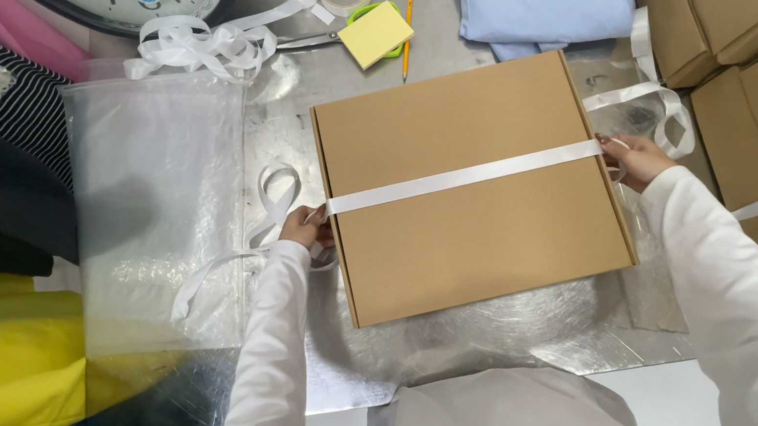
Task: The person folds a black garment and places it into a clear plastic bag. They then place the bagged garment into a cardboard box, close the box, and tie it with a white ribbon.
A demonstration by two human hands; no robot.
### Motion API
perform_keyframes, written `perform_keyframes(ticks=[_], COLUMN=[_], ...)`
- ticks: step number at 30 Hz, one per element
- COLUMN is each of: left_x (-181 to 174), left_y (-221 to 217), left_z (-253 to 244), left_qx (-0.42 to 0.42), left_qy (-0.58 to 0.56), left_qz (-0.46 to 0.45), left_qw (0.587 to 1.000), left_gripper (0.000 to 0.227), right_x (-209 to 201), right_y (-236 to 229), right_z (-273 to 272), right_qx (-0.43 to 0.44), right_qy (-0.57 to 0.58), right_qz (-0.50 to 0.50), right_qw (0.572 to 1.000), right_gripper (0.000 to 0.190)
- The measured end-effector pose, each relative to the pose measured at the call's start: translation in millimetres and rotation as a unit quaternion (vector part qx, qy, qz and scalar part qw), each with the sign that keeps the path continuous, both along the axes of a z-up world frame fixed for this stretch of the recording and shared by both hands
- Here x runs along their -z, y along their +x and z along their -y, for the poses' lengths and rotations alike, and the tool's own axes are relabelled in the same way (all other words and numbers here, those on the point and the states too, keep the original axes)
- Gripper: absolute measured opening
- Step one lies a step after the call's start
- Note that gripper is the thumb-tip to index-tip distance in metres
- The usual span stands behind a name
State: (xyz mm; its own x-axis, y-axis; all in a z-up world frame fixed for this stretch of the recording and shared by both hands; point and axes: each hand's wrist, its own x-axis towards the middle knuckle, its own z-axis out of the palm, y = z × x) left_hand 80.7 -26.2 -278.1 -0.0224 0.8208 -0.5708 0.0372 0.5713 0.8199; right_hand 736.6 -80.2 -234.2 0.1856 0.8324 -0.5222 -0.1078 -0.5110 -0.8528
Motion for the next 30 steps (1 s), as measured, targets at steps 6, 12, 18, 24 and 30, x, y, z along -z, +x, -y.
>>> perform_keyframes(ticks=[6,12,18,24,30], left_x=[-10,18,23,17,2], left_y=[14,5,-1,-4,0], left_z=[-3,-21,-35,-52,-87], left_qx=[0.113,0.109,0.119,0.07,0.068], left_qy=[-0.002,-0.003,-0.005,0.049,0.194], left_qz=[-0.258,-0.154,-0.108,-0.038,0.003], left_qw=[0.96,0.982,0.987,0.996,0.979], left_gripper=[0.027,0.033,0.039,0.023,0.019], right_x=[31,-79,10,-37,-18], right_y=[-11,-86,-27,-58,-31], right_z=[-9,7,-24,-19,-66], right_qx=[0.014,0.039,0.061,0.056,0.04], right_qy=[0.005,-0.041,-0.07,-0.025,0.119], right_qz=[0.023,0.005,-0.055,-0.037,-0.064], right_qw=[1.0,0.998,0.994,0.997,0.99], right_gripper=[0.026,0.062,0.04,0.041,0.037])
